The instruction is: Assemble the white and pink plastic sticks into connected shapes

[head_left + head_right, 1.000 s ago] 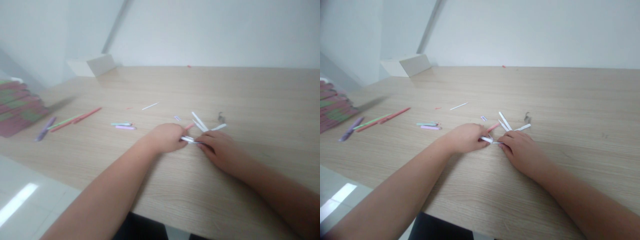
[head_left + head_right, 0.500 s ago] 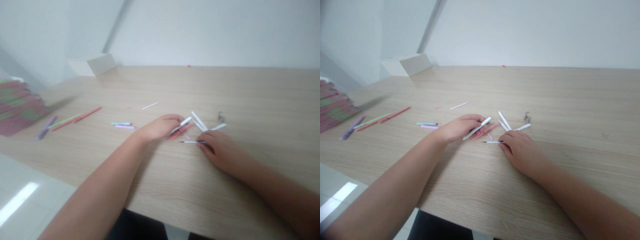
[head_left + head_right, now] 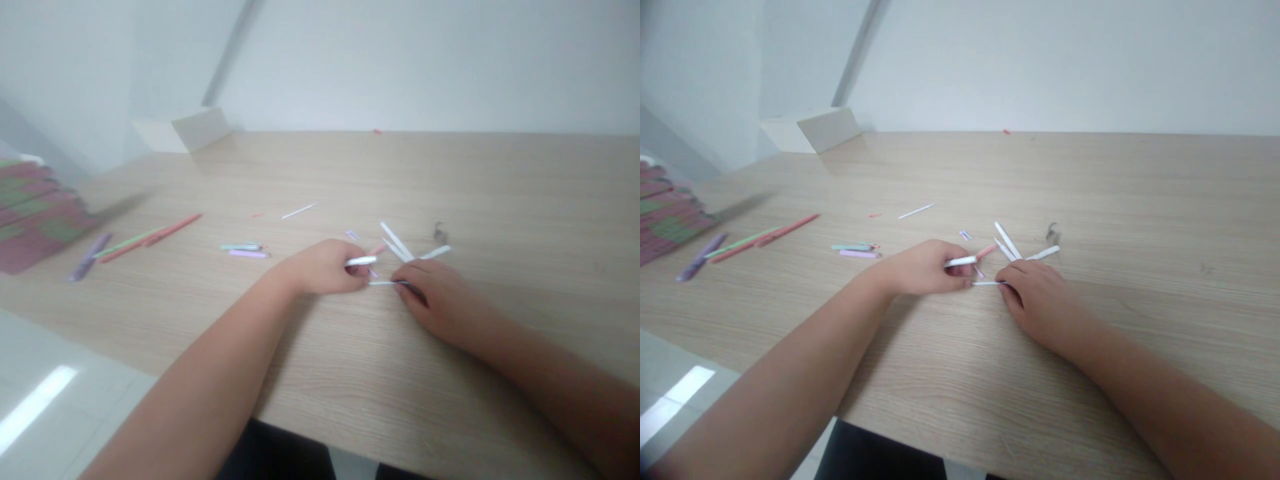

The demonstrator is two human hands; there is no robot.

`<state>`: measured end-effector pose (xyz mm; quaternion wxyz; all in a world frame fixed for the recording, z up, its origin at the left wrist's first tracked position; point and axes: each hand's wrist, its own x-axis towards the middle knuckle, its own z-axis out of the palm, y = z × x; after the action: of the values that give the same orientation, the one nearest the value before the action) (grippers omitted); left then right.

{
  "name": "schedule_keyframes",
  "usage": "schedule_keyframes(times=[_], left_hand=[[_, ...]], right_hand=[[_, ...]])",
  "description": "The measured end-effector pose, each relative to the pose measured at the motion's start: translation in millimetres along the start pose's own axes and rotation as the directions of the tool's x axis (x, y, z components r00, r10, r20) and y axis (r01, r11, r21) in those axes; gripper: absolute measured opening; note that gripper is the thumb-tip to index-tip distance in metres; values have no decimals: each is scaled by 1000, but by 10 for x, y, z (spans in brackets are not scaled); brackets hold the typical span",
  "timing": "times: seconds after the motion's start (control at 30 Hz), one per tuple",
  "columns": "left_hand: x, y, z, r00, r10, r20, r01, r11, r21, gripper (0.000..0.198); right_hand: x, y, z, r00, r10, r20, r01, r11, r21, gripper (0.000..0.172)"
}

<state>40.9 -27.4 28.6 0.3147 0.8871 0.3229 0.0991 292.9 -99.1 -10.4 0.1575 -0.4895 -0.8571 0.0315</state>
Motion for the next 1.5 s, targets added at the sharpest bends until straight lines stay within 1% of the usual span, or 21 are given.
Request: schedule_keyframes(times=[0.1,0.27,0.43,0.63,0.73,0.97,1.07,1.17,1.27,1.37,1.5], left_hand=[[21,4,46,999,26,28,-29,994,105,17],[41,43,43,998,62,24,-66,963,262,20],[35,94,78,1000,12,-2,-10,921,389,28],[48,90,139,1000,-4,-18,11,885,465,36],[47,67,133,1000,0,-28,13,882,471,38],[38,2,85,997,63,-48,-35,898,438,37],[39,0,58,997,53,-61,-23,908,419,36],[34,-13,27,996,45,-82,-8,915,403,34],[32,-40,12,993,48,-105,-3,920,392,32],[36,-56,16,991,40,-129,11,929,369,33],[40,-57,23,990,56,-126,-9,939,344,36]], right_hand=[[1,-7,2,1000,10,1,-10,1000,8,19],[2,3,16,1000,22,4,-22,1000,18,19],[4,26,32,1000,16,-4,-16,1000,22,19],[1,32,39,1000,12,-13,-12,1000,16,20],[-3,42,38,1000,23,-14,-22,1000,15,21],[7,106,25,998,55,3,-55,998,16,28],[10,84,-3,996,68,-49,-67,997,28,29],[2,32,-54,986,113,-123,-108,993,41,30],[-11,-13,-116,975,145,-168,-134,988,78,30],[-21,-38,-168,965,141,-220,-120,987,107,29],[-21,-51,-200,958,120,-260,-97,990,103,32]])
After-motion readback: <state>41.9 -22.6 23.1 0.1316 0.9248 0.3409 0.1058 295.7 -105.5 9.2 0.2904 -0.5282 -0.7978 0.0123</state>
